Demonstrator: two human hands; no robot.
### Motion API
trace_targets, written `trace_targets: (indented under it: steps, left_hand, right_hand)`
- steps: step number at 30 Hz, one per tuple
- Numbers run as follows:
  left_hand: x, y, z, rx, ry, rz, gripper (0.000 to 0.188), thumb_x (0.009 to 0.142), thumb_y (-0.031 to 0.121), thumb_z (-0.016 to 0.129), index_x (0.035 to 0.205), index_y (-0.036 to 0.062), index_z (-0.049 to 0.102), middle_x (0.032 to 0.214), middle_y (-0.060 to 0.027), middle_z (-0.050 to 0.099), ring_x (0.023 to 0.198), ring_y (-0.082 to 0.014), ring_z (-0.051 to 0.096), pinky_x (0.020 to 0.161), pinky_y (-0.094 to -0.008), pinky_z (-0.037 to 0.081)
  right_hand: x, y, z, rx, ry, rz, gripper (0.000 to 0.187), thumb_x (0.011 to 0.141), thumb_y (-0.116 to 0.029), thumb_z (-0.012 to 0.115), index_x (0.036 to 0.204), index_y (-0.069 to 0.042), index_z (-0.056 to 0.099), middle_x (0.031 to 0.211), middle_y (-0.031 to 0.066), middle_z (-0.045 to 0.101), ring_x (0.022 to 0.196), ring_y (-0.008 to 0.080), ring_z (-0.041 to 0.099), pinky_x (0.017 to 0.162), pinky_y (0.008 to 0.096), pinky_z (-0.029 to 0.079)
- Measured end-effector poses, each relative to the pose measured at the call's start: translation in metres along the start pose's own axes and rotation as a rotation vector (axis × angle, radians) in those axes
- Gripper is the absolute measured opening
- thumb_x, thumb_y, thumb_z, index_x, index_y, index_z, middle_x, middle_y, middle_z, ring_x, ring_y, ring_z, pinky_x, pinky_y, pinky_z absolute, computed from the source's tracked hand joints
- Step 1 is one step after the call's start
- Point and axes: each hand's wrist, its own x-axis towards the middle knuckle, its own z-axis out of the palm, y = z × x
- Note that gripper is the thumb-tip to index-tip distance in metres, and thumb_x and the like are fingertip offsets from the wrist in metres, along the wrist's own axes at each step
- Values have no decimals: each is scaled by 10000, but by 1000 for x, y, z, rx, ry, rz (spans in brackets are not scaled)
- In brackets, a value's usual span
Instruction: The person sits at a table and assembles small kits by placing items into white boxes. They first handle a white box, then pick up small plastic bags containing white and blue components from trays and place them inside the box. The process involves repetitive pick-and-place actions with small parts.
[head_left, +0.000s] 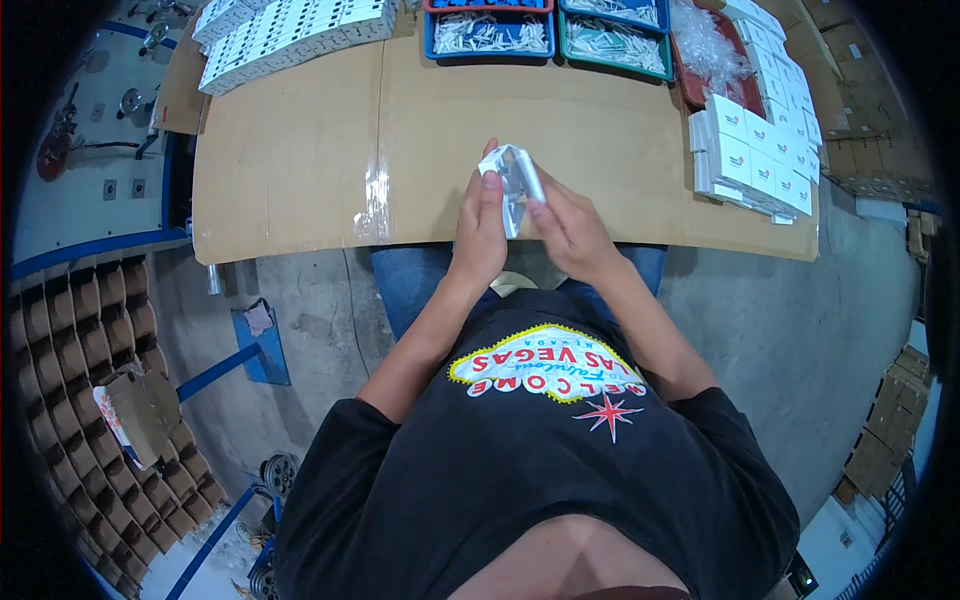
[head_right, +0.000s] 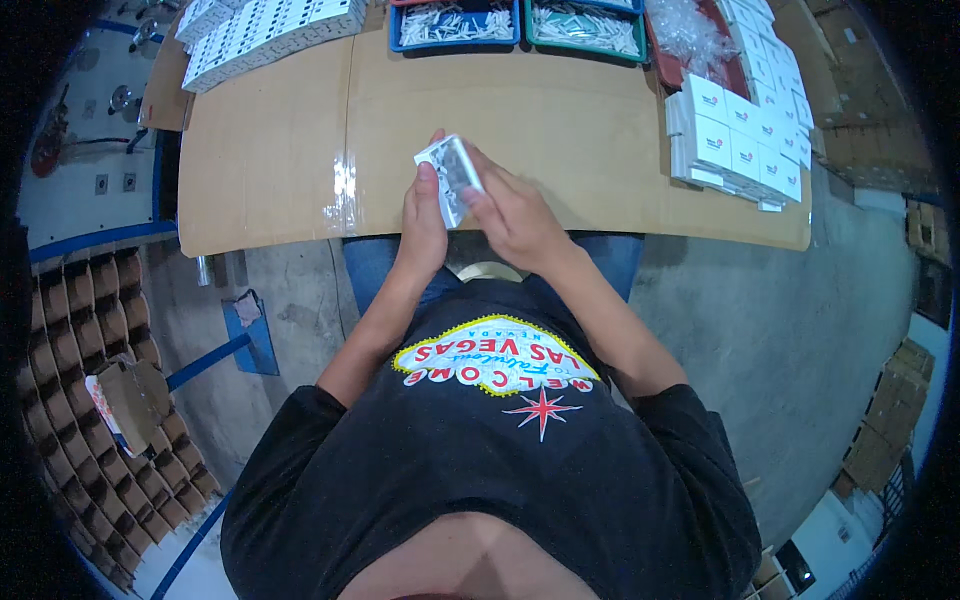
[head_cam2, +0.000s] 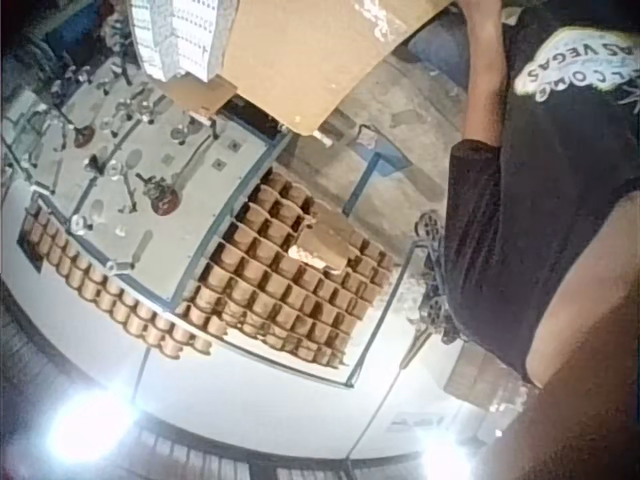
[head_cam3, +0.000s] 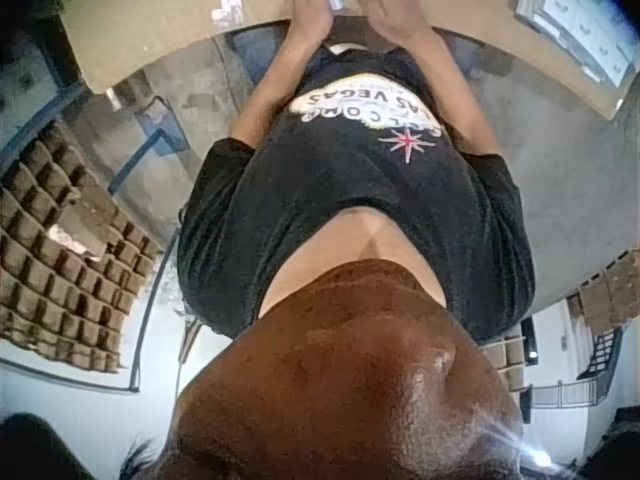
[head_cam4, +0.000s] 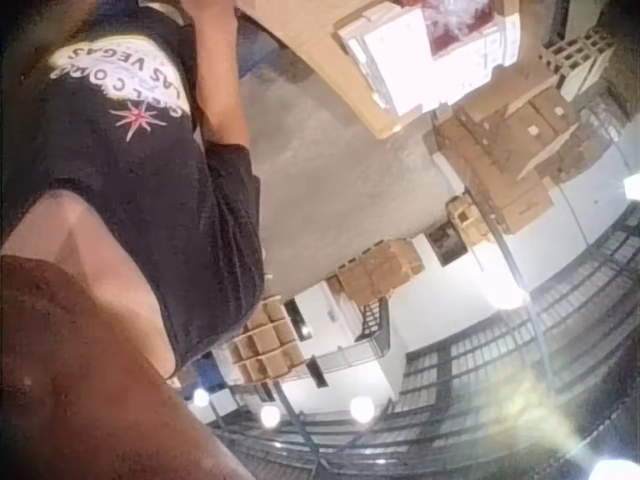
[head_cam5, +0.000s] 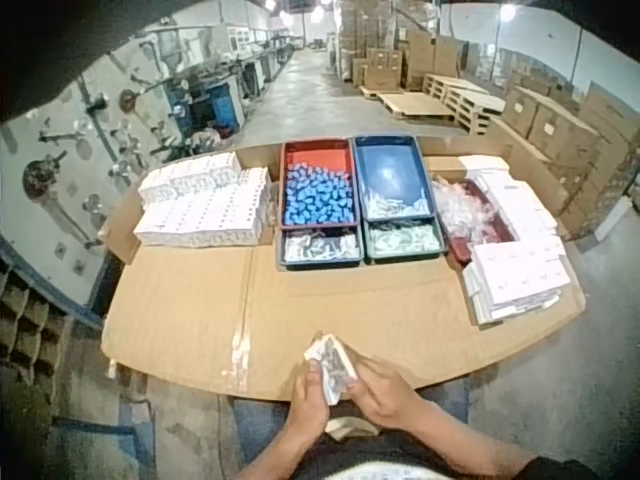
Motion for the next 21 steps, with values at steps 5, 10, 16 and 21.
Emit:
trace_targets:
  steps: [5, 10, 16, 21]
  left_hand:
    - [5, -4, 3, -125, 47, 5, 620, 1096, 447, 265, 1548, 24, 301, 1370, -131, 546, 1236, -199, 549, 1057, -316, 429]
    - [10, -6, 1, -360, 33, -63, 587, 1083, 432, 284, 1516, 41, 344, 1365, -121, 535, 1193, -203, 574, 1029, -333, 462]
    - [15, -58, -30, -76, 87, -61, 502, 1048, 273, 450, 1484, 44, 356, 1202, -114, 557, 1098, -188, 590, 935, -332, 514]
    - [19, -83, -43, -31, -33, 100, 784, 839, -8, 689, 1488, 28, 252, 1320, -142, 485, 1195, -202, 561, 979, -345, 496]
  right_hand:
    - [2, -3, 4, 181, 87, 193, 437, 1013, -133, 504, 1406, 55, 473, 1270, 229, 607, 1119, 307, 624, 963, 358, 468]
    - [3, 39, 6, 278, 337, 230, 322, 997, -96, 488, 1266, 63, 568, 1000, 110, 623, 822, 186, 590, 789, 312, 471]
    - [-11, 104, 5, 429, 448, 669, 319, 965, -62, 516, 1262, 53, 522, 992, 101, 627, 847, 149, 636, 683, 266, 511]
    - [-25, 131, 7, 501, 590, 716, 426, 933, -55, 620, 1327, 38, 486, 1028, 126, 644, 816, 139, 658, 709, 270, 544]
